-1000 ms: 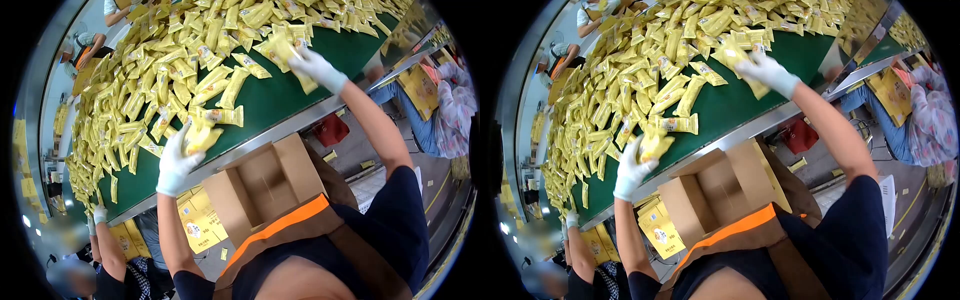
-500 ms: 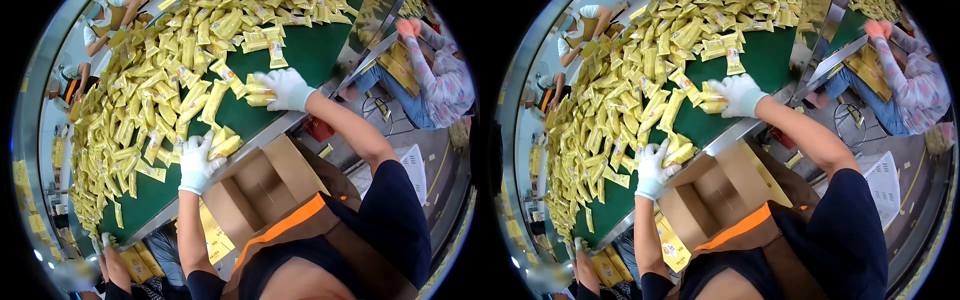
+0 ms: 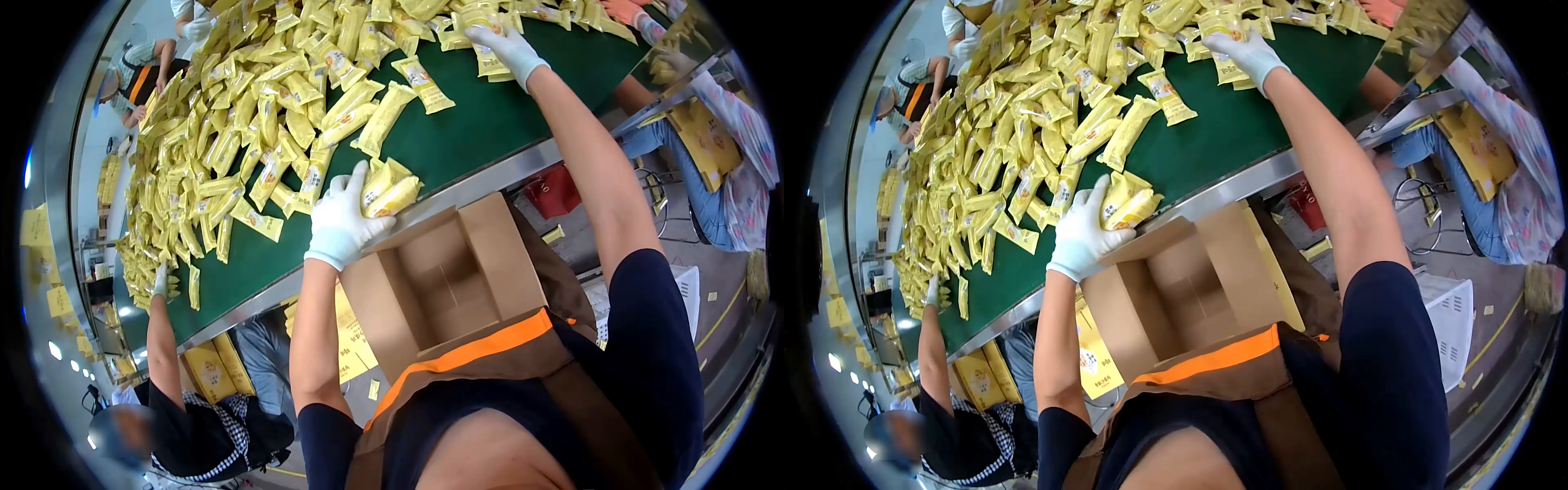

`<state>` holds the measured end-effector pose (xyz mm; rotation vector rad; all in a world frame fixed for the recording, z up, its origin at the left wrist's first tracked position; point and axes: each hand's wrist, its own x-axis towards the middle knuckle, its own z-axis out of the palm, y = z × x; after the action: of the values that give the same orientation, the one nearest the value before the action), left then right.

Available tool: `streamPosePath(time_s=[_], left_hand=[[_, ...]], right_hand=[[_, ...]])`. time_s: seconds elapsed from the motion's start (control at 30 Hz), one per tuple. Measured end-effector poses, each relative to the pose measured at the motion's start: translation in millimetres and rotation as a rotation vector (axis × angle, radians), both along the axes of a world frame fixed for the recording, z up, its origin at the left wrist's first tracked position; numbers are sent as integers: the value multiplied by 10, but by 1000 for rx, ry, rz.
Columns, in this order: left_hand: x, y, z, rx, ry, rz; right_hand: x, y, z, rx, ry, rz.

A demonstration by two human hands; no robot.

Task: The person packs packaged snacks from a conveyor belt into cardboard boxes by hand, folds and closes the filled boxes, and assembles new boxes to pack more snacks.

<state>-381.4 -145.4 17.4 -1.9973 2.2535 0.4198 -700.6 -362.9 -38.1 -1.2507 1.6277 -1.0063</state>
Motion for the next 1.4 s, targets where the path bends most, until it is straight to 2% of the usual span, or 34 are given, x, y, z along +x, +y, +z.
streamPosePath(time_s=[0.03, 0.1, 0.13, 0.17, 0.23, 0.3, 0.33, 0.37, 0.43, 0.47, 0.53, 0.57, 0.63, 0.77, 0.83, 0.9, 0.93, 0.97, 1.03, 1.1, 1.17, 1.23, 1.3, 1.37, 1.4], left_hand=[[58, -31, -53, 24, 168, 44], [212, -166, -191, 59, 509, 112], [94, -231, 13, 37, 716, 93], [-59, -321, 178, 8, 797, 137], [-231, -638, 233, -6, 922, 231], [-344, -1051, 106, -58, 910, 156], [-288, -1291, -208, 9, 771, 137], [-369, -1350, -290, 1, 514, 82], [-592, -1212, -117, 32, 222, 14], [-590, -1147, -155, 29, 160, -10], [-528, -920, -162, -59, 113, -57], [-431, -769, -180, -118, 78, -104], [-276, -486, -125, -104, 31, -103], [-148, -205, -298, -286, 43, -51], [-172, -172, -415, -449, -41, -47], [-230, -186, -395, -286, -85, 26], [-310, -207, -291, -197, -111, 52], [-355, -218, -231, -106, -140, 78], [-358, -198, -297, -154, -171, 78], [-392, -127, -353, -243, -230, 61], [-299, -147, -417, -195, -204, 50], [-286, -130, -289, -131, -195, 59], [-182, -164, -243, -62, -156, 72], [-46, -128, -178, -69, -63, 123], [34, -66, -153, -102, 10, 164]], right_hand=[[23, -56, -25, -16, 85, 21], [-81, -24, 41, -58, -19, 239], [-152, 37, 99, -86, -66, 341], [-197, 144, 33, -125, 18, 270], [-211, 525, 262, -104, 561, 261], [-158, 808, 344, -82, 772, 329], [-197, 817, 240, -137, 755, 339], [-222, 791, 183, -150, 754, 363], [-249, 799, 304, -70, 713, 410], [-281, 798, 315, -71, 724, 404], [-379, 818, 352, -124, 770, 405], [-414, 910, 368, -241, 819, 358], [-410, 1121, 521, -382, 1094, 334], [-365, 1210, 204, -254, 1247, 475], [-284, 1228, 276, -247, 1216, 553], [-69, 1340, 369, -180, 1168, 677], [57, 1395, 314, -244, 1119, 698], [193, 1387, 233, -295, 1075, 624], [470, 1269, 238, -211, 1080, 475], [772, 1307, 288, -193, 1099, 601], [963, 1403, 285, -187, 1143, 634], [901, 1354, 260, -224, 1075, 646], [730, 1250, 311, -145, 846, 613], [432, 1190, 371, -74, 438, 529], [288, 1179, 338, -91, 86, 571]])
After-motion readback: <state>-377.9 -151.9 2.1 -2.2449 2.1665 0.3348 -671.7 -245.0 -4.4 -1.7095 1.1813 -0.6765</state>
